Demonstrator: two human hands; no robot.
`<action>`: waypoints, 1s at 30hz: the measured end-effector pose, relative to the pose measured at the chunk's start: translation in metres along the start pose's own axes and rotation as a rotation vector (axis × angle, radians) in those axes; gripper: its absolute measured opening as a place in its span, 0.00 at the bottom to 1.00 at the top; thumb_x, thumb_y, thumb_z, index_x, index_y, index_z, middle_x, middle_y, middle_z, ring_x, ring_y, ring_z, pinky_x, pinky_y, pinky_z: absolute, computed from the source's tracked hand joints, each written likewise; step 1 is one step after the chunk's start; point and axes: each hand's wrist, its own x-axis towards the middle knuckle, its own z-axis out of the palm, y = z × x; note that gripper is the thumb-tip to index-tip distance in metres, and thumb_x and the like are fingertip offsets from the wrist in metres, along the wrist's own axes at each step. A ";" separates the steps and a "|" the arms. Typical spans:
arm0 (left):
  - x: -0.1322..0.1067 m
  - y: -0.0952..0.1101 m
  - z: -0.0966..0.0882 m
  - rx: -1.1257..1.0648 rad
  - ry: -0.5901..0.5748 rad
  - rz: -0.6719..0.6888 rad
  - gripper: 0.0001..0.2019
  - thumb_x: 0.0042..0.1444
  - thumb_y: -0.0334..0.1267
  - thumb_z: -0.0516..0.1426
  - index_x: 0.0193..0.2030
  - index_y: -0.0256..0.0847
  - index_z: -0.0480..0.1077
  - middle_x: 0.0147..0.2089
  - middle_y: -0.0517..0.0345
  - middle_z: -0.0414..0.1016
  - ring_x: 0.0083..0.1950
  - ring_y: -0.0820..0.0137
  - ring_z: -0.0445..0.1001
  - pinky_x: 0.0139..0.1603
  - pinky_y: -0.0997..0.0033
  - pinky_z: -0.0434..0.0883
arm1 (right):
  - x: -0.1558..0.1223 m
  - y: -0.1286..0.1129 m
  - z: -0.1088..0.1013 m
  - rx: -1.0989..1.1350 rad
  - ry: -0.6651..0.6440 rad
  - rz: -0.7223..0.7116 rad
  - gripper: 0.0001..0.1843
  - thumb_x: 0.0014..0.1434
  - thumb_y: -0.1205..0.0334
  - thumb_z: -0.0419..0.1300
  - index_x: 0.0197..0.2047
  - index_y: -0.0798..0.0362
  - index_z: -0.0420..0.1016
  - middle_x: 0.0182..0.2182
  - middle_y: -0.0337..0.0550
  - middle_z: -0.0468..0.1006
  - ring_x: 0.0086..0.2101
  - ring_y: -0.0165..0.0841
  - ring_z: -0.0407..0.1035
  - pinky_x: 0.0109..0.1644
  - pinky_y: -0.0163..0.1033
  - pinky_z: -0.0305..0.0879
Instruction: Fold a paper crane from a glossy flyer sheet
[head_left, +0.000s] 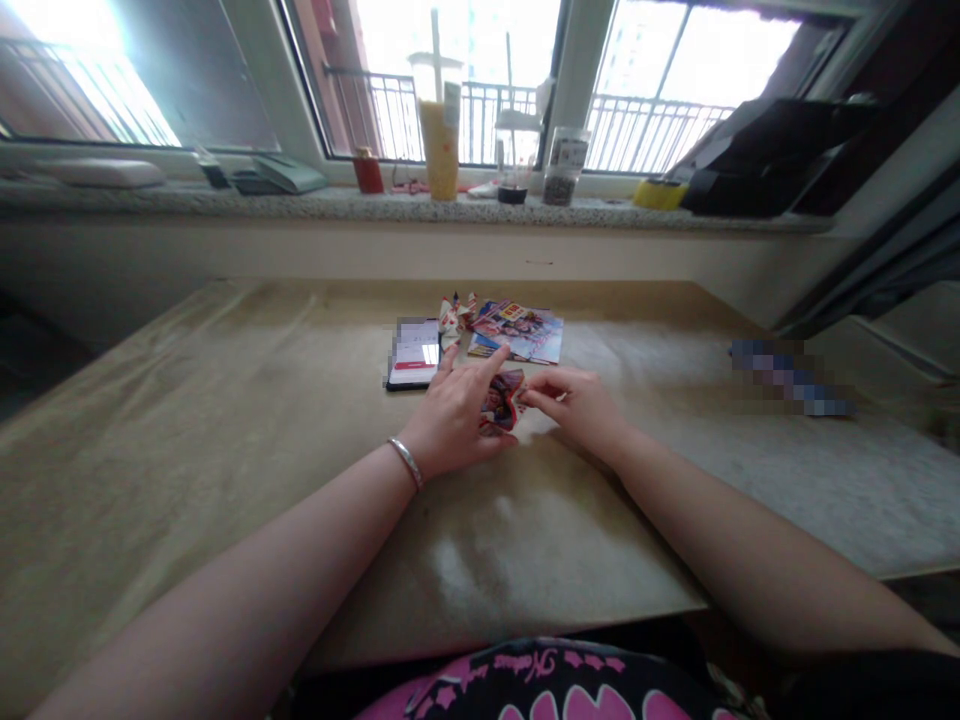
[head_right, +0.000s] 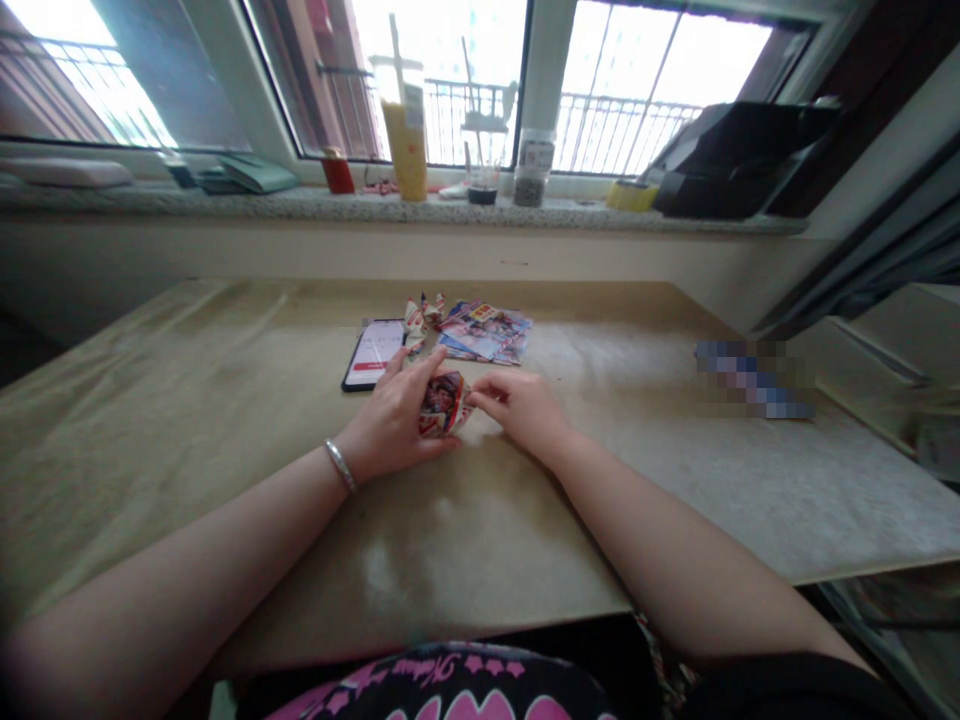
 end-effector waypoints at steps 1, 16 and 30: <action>0.000 0.000 0.000 -0.007 0.010 -0.003 0.52 0.44 0.47 0.65 0.69 0.37 0.37 0.57 0.43 0.67 0.60 0.55 0.65 0.68 0.44 0.46 | 0.000 -0.001 0.000 0.031 0.012 0.007 0.07 0.56 0.58 0.60 0.31 0.51 0.77 0.28 0.40 0.78 0.28 0.30 0.70 0.35 0.35 0.66; 0.003 -0.005 0.003 -0.196 0.152 -0.148 0.43 0.52 0.41 0.61 0.69 0.41 0.40 0.49 0.50 0.72 0.51 0.61 0.70 0.57 0.54 0.64 | -0.002 -0.006 0.003 0.313 0.018 -0.067 0.11 0.54 0.57 0.62 0.40 0.51 0.75 0.39 0.44 0.76 0.39 0.33 0.71 0.44 0.40 0.69; 0.003 -0.002 0.004 -0.154 0.214 -0.066 0.21 0.54 0.39 0.59 0.54 0.38 0.63 0.48 0.48 0.73 0.48 0.63 0.72 0.50 0.63 0.69 | -0.001 0.001 0.011 0.330 0.071 0.022 0.09 0.52 0.56 0.64 0.35 0.51 0.77 0.31 0.41 0.78 0.30 0.30 0.70 0.34 0.38 0.69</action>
